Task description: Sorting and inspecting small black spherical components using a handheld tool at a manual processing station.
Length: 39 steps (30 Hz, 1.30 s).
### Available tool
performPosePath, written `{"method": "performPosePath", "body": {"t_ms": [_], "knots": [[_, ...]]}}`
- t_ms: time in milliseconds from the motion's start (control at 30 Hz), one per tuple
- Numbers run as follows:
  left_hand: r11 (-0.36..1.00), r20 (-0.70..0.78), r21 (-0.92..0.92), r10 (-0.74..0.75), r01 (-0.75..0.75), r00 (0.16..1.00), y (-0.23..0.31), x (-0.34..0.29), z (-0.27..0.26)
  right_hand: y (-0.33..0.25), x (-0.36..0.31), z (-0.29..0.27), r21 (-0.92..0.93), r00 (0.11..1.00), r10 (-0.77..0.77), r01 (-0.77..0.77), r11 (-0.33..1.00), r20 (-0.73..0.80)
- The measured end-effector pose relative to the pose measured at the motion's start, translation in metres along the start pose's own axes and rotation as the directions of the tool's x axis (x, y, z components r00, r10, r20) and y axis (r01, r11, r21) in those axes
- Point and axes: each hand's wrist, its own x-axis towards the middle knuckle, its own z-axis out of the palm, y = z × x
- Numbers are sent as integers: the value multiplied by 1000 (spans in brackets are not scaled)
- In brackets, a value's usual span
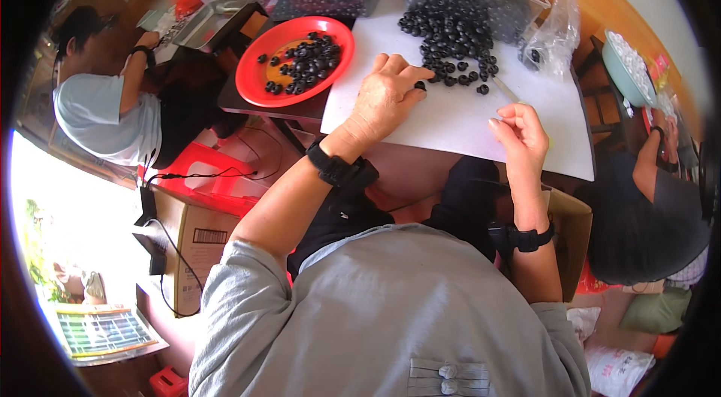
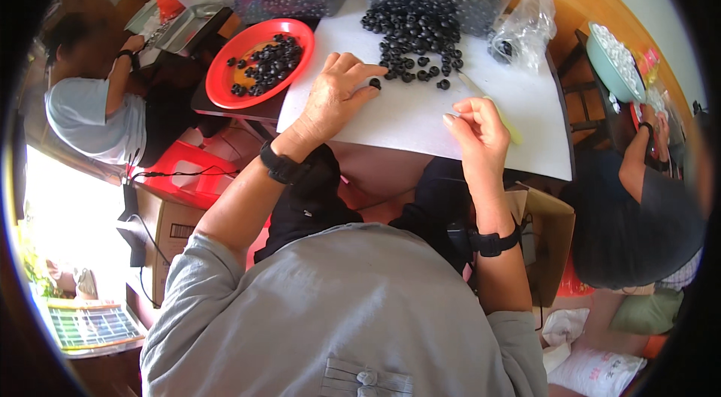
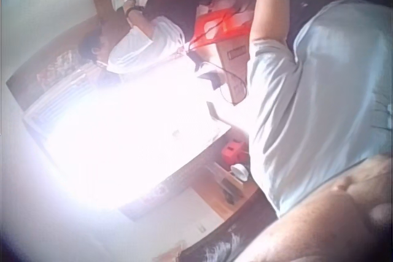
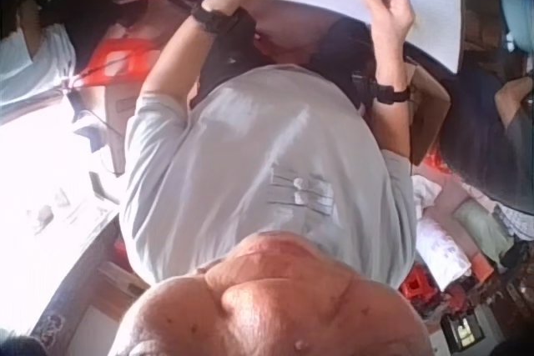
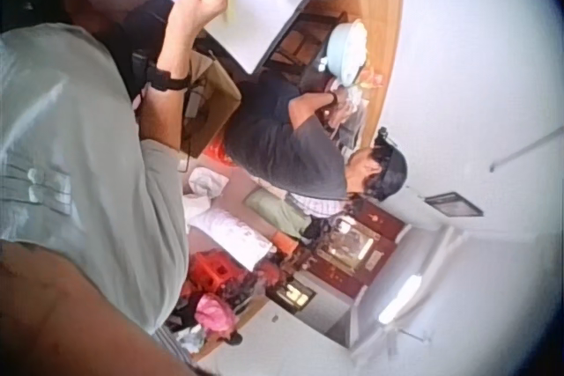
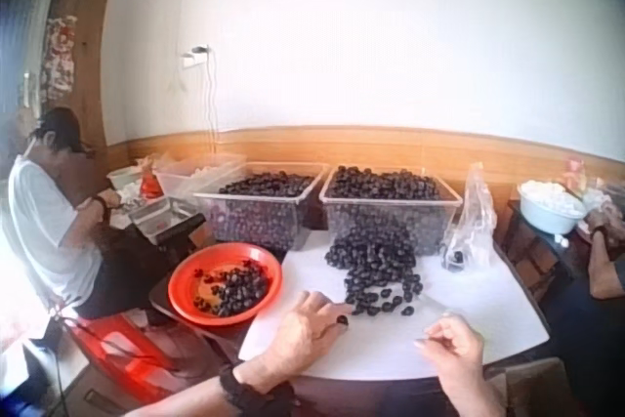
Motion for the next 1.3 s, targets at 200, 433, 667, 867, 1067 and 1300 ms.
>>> {"method": "performPosePath", "body": {"t_ms": [200,433,667,867,1067,1300], "knots": [[951,-182,-170,225,-257,957,32,11,-14,9,-3,-3,-66,999,-52,52,996,-2],[506,-136,-778,442,-372,886,129,28,-39,28,-3,-9,-58,986,-166,166,984,13],[-39,-212,-976,402,-215,891,220,33,-52,34,-8,-19,-124,975,-221,216,968,-23],[-424,-65,-850,673,312,737,234,30,-69,27,-9,-10,-174,976,-205,191,966,-69],[-364,-64,-903,636,226,769,254,22,-28,32,-7,-9,-191,975,-217,205,960,-49],[-282,-76,-951,617,130,783,261,10,-24,32,-7,-13,-184,976,-214,203,962,-46]]}}
